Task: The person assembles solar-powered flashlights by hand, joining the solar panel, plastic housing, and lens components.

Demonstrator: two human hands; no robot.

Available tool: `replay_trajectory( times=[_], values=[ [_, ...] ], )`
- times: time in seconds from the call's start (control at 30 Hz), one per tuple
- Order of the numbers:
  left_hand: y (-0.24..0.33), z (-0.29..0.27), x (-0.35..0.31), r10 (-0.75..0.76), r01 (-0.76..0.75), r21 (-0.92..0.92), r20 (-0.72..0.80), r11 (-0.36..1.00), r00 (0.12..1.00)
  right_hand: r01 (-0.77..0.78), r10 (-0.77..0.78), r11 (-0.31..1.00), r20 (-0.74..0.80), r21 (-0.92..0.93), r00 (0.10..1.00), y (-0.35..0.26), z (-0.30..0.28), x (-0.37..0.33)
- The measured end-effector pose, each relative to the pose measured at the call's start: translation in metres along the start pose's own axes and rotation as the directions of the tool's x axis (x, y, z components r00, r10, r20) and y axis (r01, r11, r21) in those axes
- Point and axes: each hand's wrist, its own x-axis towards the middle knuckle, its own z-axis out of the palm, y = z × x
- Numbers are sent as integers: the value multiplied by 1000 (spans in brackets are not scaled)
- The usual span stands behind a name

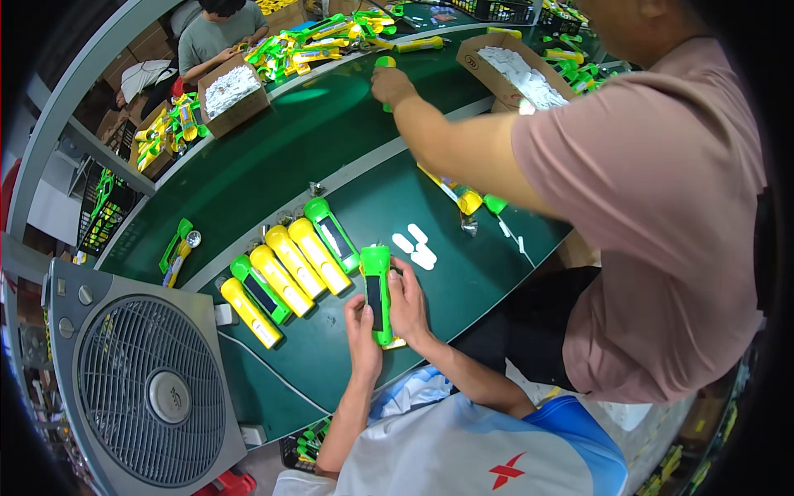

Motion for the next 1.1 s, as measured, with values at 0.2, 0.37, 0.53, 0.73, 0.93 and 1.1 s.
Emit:
replay_trajectory(
  times=[0.2,0.37,0.53,0.73,0.93,1.1],
  values=[
    [5,-14,-1,-159,232,-393,210,890,965,-104,107,994,181,-25,978,3,-1,14],
    [19,-16,3,-48,253,-586,343,770,938,-138,124,990,258,36,958,-6,-18,8],
    [21,-4,2,29,135,-626,245,768,969,209,-151,963,304,-170,941,-18,-43,-17],
    [8,-7,5,-19,160,-592,237,790,971,275,-201,938,317,-210,927,-16,-50,-30],
    [-3,-8,7,90,9,-501,172,865,981,228,-185,967,302,-116,935,-9,-49,-30],
    [1,0,7,92,-15,-435,157,901,983,88,-75,996,335,-24,939,-5,-52,-27]
  ],
)
